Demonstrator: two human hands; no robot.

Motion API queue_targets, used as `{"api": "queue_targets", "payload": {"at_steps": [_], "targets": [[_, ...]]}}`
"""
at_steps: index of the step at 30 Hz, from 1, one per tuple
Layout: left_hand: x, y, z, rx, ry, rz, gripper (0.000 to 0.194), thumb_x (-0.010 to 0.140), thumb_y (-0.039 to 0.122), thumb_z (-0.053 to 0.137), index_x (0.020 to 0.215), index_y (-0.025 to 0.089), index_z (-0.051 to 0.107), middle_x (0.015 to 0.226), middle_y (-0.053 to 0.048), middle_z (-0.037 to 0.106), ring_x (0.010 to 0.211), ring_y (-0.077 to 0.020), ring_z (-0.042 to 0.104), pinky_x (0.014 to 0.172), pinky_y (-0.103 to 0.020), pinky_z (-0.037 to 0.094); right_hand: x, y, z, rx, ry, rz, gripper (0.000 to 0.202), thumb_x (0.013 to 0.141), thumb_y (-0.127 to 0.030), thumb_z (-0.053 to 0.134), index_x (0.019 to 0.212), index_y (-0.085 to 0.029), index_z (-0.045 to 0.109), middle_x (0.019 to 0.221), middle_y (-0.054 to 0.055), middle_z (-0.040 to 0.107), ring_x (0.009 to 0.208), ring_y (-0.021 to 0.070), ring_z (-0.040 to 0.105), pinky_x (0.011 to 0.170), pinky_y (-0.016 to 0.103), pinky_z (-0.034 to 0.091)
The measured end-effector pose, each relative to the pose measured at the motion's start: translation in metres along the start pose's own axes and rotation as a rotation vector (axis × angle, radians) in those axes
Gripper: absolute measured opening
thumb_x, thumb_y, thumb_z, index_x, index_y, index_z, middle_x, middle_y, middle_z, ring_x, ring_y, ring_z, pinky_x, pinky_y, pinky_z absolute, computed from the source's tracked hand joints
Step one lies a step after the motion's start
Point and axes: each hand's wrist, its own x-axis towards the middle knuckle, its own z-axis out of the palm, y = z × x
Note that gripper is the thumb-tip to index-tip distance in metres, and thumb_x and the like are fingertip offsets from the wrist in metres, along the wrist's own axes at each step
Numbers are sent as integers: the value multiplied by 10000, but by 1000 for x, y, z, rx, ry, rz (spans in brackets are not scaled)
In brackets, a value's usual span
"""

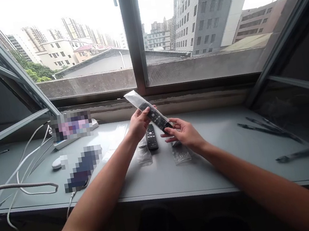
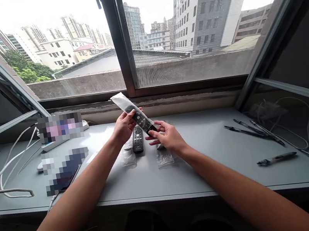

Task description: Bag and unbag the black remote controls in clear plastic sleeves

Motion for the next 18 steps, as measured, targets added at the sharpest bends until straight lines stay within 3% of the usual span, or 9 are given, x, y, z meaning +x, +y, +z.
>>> {"api": "queue_targets", "payload": {"at_steps": [4,7,12,18], "targets": [[0,1,-1,26,36,-11,232,989,220,780,1176,83,780,1249,-201,806,1052,-229,799,964,-328,610,-1,-1,0,-11,-68,-14,825,829,-347,962,1527,-220,541,1189,102,762,1066,346,845,811,454,760],[-3,0,1,65,-27,-59,294,957,281,839,1178,93,791,1231,-204,812,1049,-240,805,962,-327,612,0,-1,-2,-60,-70,-43,748,814,-386,972,1448,-214,616,1124,85,761,1010,331,852,762,430,755],[-11,-8,5,153,-232,-179,386,923,388,886,1176,108,804,1297,-214,792,1060,-263,805,945,-334,614,2,-1,-7,-124,23,-96,802,750,-472,1007,1396,-203,616,894,18,741,713,253,807,486,309,642],[-12,-9,3,158,-258,-155,428,912,437,890,1177,108,821,1315,-214,787,1142,-298,787,1069,-408,587,2,-4,-7,-131,55,-147,618,743,-536,992,1123,-216,624,960,60,786,802,258,805,504,291,619]]}}
